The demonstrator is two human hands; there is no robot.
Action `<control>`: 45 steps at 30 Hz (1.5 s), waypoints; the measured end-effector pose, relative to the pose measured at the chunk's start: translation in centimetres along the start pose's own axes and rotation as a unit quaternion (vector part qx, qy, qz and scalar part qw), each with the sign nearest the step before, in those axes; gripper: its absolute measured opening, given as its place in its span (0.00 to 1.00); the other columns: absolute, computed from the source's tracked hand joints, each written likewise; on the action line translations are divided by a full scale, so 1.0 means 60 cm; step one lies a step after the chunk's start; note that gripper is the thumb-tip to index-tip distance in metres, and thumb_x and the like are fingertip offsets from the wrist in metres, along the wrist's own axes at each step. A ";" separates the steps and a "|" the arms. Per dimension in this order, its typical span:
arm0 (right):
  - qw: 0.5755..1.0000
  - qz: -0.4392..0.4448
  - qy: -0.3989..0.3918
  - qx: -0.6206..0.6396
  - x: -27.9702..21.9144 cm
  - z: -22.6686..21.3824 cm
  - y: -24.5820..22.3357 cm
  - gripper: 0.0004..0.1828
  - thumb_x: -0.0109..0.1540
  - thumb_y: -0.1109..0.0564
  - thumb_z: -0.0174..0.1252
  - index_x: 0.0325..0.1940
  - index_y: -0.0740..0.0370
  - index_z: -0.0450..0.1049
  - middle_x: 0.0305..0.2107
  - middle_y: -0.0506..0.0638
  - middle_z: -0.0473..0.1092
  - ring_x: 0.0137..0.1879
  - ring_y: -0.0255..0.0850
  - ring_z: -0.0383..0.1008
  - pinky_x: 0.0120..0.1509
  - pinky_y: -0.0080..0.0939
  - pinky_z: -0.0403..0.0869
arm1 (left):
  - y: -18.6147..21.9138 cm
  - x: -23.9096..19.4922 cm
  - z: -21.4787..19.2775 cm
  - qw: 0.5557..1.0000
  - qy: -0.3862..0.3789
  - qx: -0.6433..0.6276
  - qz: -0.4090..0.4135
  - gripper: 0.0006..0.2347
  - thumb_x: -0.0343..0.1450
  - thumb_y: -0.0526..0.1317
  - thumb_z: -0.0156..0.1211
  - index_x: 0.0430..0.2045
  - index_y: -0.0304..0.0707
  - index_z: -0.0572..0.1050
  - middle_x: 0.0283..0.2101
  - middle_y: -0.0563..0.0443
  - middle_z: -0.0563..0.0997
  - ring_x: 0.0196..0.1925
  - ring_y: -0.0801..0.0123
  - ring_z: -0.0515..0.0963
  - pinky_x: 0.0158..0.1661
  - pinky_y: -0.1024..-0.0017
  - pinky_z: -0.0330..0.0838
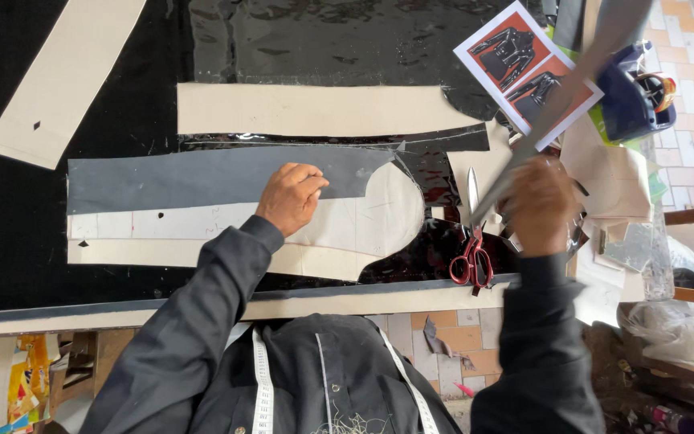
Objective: The person aligns a paper pattern on a black sheet, then uses scissors to cut the material along the pattern's edge. They trim excess and measure the cut piece with a ruler.
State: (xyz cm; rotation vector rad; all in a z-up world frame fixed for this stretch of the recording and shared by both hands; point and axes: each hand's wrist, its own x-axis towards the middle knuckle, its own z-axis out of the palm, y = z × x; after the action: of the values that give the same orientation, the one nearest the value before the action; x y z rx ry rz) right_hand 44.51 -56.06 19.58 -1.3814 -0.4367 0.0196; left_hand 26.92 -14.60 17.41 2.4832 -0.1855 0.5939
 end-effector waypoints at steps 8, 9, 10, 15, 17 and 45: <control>0.909 0.274 -0.111 -0.295 -0.168 0.315 0.072 0.12 0.62 0.55 0.60 0.46 0.64 0.77 0.34 0.51 0.73 0.28 0.39 0.77 0.33 0.40 0.75 | -0.033 0.012 0.080 1.000 -0.006 0.019 0.006 0.08 0.68 0.32 0.61 0.39 0.39 0.76 0.45 0.50 0.77 0.50 0.56 0.75 0.49 0.58 0.70; 0.898 0.242 -0.123 -0.345 -0.168 0.332 0.067 0.12 0.62 0.53 0.61 0.45 0.62 0.79 0.35 0.52 0.73 0.28 0.40 0.78 0.36 0.41 0.76 | -0.033 0.011 0.083 0.999 -0.021 0.035 0.001 0.10 0.67 0.34 0.62 0.40 0.39 0.74 0.46 0.50 0.76 0.50 0.56 0.74 0.49 0.57 0.69; 0.885 0.208 -0.136 -0.394 -0.165 0.342 0.061 0.11 0.62 0.52 0.63 0.44 0.61 0.80 0.35 0.53 0.72 0.28 0.42 0.79 0.39 0.41 0.76 | -0.034 0.012 0.085 0.998 -0.037 0.050 -0.004 0.12 0.66 0.36 0.63 0.42 0.39 0.73 0.47 0.50 0.75 0.51 0.56 0.73 0.48 0.56 0.68; 0.871 0.080 -0.048 -0.482 -0.182 0.331 0.023 0.13 0.58 0.50 0.67 0.42 0.59 0.81 0.34 0.55 0.73 0.36 0.48 0.77 0.39 0.46 0.74 | -0.033 0.001 0.081 0.996 -0.045 0.069 0.016 0.16 0.68 0.42 0.62 0.49 0.43 0.69 0.50 0.50 0.71 0.54 0.55 0.70 0.51 0.54 0.66; 0.868 0.074 -0.048 -0.489 -0.208 0.313 0.008 0.11 0.59 0.51 0.67 0.41 0.58 0.81 0.33 0.53 0.73 0.36 0.48 0.77 0.40 0.46 0.74 | -0.033 0.005 0.078 0.996 -0.057 0.068 0.016 0.19 0.68 0.45 0.63 0.51 0.45 0.69 0.50 0.50 0.69 0.54 0.54 0.69 0.51 0.54 0.65; 0.871 0.005 -0.056 -0.488 -0.341 0.351 0.026 0.14 0.52 0.46 0.75 0.31 0.53 0.79 0.21 0.40 0.71 0.28 0.37 0.74 0.30 0.38 0.71 | -0.011 0.018 0.064 0.990 -0.111 0.090 -0.001 0.33 0.56 0.61 0.78 0.54 0.54 0.79 0.50 0.56 0.68 0.56 0.58 0.64 0.55 0.55 0.62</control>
State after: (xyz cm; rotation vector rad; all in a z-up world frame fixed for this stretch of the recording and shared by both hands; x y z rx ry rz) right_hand 19.54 -41.32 14.80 -2.3934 -0.5679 -0.1327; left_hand 29.49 -16.23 14.71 2.7233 -0.2241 0.3439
